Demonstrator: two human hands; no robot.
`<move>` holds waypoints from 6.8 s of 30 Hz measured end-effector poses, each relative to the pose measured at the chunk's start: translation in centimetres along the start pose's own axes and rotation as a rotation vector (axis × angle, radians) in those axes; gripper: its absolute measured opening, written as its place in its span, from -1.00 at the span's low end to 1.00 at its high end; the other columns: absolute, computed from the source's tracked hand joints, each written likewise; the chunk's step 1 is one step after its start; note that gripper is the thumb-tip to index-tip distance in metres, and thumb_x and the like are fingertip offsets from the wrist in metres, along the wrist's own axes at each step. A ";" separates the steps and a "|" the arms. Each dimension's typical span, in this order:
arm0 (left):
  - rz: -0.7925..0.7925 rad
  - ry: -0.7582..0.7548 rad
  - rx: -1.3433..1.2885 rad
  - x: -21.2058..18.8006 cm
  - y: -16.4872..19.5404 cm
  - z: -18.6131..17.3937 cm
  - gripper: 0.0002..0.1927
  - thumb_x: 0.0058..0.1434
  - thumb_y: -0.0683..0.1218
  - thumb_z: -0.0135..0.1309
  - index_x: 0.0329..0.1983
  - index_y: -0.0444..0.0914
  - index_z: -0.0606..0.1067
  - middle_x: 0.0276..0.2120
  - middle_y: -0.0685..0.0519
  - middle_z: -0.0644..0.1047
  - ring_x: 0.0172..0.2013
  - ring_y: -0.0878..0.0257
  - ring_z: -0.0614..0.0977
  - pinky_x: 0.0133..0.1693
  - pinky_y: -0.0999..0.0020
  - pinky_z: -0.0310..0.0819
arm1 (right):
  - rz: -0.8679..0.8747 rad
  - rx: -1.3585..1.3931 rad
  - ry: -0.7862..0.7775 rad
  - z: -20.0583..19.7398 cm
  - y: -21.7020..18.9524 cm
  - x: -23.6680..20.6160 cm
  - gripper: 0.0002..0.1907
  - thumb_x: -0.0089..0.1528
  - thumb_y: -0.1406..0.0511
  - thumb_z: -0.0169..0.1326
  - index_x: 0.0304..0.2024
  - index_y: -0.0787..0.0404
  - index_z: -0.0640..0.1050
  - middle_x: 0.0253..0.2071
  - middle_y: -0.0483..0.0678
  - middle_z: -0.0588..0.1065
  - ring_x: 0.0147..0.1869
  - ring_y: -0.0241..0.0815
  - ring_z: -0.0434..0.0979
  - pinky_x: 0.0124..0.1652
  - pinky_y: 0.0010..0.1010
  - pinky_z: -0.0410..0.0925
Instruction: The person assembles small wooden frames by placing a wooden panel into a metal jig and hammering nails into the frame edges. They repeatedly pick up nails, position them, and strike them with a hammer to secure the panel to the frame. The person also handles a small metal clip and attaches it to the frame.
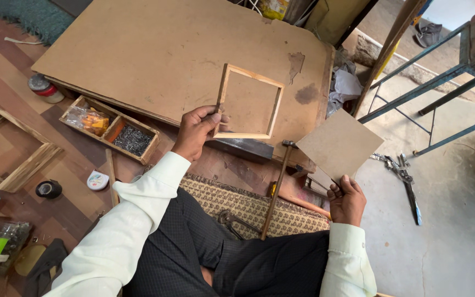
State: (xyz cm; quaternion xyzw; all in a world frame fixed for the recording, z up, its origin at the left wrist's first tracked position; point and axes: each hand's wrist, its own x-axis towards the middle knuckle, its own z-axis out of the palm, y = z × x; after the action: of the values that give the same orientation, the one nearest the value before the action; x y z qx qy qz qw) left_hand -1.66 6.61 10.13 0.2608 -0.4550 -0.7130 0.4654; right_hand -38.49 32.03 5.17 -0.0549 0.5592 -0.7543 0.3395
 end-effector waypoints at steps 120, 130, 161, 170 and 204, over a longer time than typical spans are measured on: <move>0.002 0.188 1.241 4.1 -5.1 -4.2 -0.67 -0.10 -0.28 0.42 -0.24 -0.33 0.63 -0.24 -0.25 0.64 -0.17 -0.15 0.68 -0.10 0.08 0.56 | -0.919 -1.125 -0.020 15.0 13.8 -0.8 -0.88 0.15 0.38 0.33 -0.24 0.15 0.72 -0.23 -0.01 0.63 -0.19 0.01 0.62 -0.16 -0.24 0.46; 0.050 0.303 1.075 4.8 -5.5 -4.1 -0.33 -0.18 -0.28 0.46 0.06 -0.37 0.49 -0.23 -0.17 0.63 -0.24 -0.04 0.66 -0.17 0.13 0.54 | -1.009 -1.109 -0.064 14.8 13.8 0.1 -0.92 0.16 0.35 0.32 -0.28 0.18 0.71 -0.24 -0.01 0.60 -0.15 0.04 0.57 -0.13 -0.20 0.42; -0.150 0.206 0.729 3.9 -5.7 -4.4 -0.20 -0.08 -0.07 0.38 0.27 -0.29 0.38 0.18 -0.11 0.54 0.23 0.02 0.56 0.25 0.18 0.40 | 0.203 0.107 -0.312 16.7 10.2 -0.6 -0.62 0.36 0.43 -0.08 0.23 0.43 0.40 -0.17 0.04 0.55 -0.24 -0.10 0.67 -0.29 -0.36 0.51; 0.150 0.077 1.210 5.2 -7.4 -5.3 -0.16 -0.28 -0.21 0.51 0.15 -0.41 0.45 0.12 -0.30 0.48 0.15 -0.21 0.47 0.16 0.06 0.30 | -0.353 -1.228 -0.119 16.9 10.7 -0.8 -0.57 0.09 0.29 0.31 0.03 0.12 0.65 -0.12 0.04 0.64 -0.19 -0.13 0.68 -0.19 -0.34 0.49; 0.043 0.105 1.256 4.6 -5.1 -4.7 -0.48 -0.18 -0.29 0.46 -0.07 -0.35 0.63 -0.08 -0.26 0.61 -0.03 -0.15 0.64 0.05 0.11 0.51 | -0.923 -1.081 -0.180 15.2 13.2 0.2 -0.82 0.15 0.46 0.27 -0.19 0.21 0.71 -0.25 0.03 0.60 -0.22 0.01 0.63 -0.21 -0.26 0.47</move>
State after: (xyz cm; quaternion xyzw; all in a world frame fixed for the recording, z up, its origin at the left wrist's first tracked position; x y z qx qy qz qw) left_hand -2.12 1.32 3.70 0.5097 -0.7686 -0.2867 0.2592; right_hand -25.65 17.71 -0.92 -0.5083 0.7442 -0.4310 -0.0443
